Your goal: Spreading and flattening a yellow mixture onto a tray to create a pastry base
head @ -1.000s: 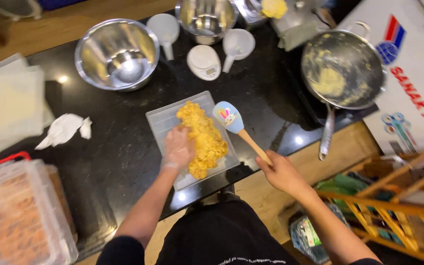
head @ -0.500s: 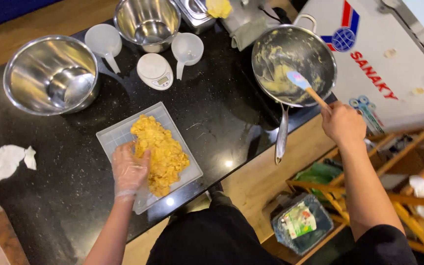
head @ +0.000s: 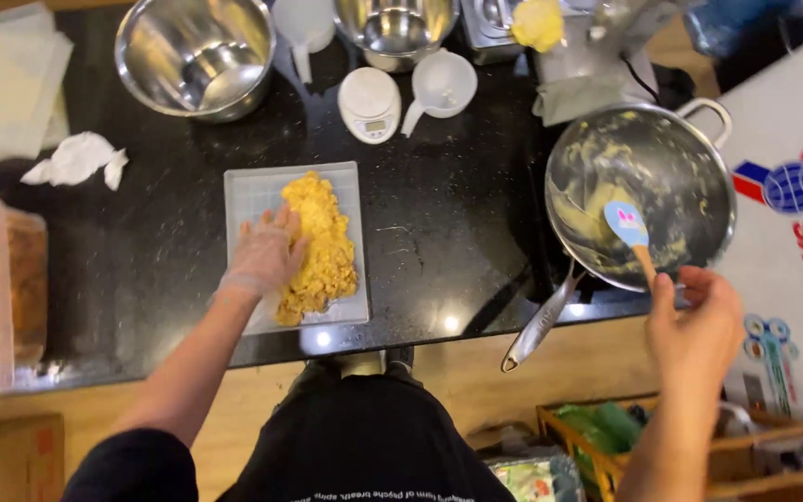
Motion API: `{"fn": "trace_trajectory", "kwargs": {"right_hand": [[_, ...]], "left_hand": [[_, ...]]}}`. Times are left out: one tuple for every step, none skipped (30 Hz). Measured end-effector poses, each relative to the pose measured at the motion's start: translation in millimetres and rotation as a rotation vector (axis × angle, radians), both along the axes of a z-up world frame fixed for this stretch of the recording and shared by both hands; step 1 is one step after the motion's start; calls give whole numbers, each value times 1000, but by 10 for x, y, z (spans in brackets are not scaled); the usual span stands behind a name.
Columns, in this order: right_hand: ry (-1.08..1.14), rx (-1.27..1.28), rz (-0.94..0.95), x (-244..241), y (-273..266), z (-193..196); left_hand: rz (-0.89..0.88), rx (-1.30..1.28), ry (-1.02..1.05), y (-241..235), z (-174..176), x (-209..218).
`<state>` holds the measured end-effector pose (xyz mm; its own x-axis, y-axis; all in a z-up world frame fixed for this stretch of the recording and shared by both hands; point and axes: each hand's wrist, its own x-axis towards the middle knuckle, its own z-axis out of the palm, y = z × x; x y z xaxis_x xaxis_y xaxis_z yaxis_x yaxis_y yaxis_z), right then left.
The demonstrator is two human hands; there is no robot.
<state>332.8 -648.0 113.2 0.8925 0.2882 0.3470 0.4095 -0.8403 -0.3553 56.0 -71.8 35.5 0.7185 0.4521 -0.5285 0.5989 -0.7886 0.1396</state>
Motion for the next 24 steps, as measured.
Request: {"fn": "trace_trajectory", "kwargs": {"right_hand": [[0, 3, 28, -240, 320, 198], [186, 211, 86, -498, 645, 391], [378, 416, 150, -778, 956, 589], [378, 422, 172, -995, 1232, 566], [661, 504, 372, -1226, 1508, 546], [951, 574, 567, -1486, 1777, 543], [956, 574, 586, -1725, 1980, 471], [1078, 594, 770, -1984, 2183, 388], [1196, 607, 957, -2251, 2386, 307], [1195, 610, 965, -2430, 2521, 220], [1279, 635, 982, -2605, 2659, 138], [1357, 660, 993, -2769, 2792, 57], [1351, 664, 996, -2834, 2873, -51], [1298, 681, 954, -2886, 2953, -156], [1246, 698, 912, -2932, 3039, -265], [1242, 695, 909, -2944, 3118, -299], [1257, 863, 865, -2953, 3198, -340], [1270, 1030, 815, -2973, 3265, -382], [1270, 1025, 811, -2980, 3323, -439], [1230, 1065, 838, -2999, 3367, -501], [1190, 1104, 865, -3015, 3407, -562], [1189, 1103, 864, -3030, 3424, -552], [1158, 1108, 796, -3045, 3441, -537], [1127, 1113, 730, -3065, 3461, -523]], "left_hand": [[28, 3, 0, 5, -81, 0], [111, -5, -121, 51, -140, 18], [194, -9, -244, 106, -196, 28], [212, 2, -248, 79, -273, 44], [352, -25, -548, 64, -350, 58], [485, -50, -844, 55, -415, 55], [498, -35, -845, -19, -352, 121], [477, 33, -966, -77, -302, 199], [451, 103, -1086, -129, -254, 275], [451, 112, -1087, -232, -49, 336], [579, -45, -1006, -333, 157, 402], [696, -207, -920, -446, 360, 502], [691, -204, -924, -448, 426, 535], [787, -298, -931, -456, 491, 588], [882, -394, -935, -462, 551, 645], [880, -399, -937, -454, 522, 661], [893, -412, -954, -445, 486, 680], [910, -425, -966, -449, 440, 685], [911, -431, -964, -390, 391, 690], [946, -459, -936, -344, 334, 683], [980, -486, -907, -303, 278, 679], [981, -488, -907, -297, 330, 655], [955, -523, -916, -293, 384, 631], [929, -555, -926, -284, 441, 600]]}}
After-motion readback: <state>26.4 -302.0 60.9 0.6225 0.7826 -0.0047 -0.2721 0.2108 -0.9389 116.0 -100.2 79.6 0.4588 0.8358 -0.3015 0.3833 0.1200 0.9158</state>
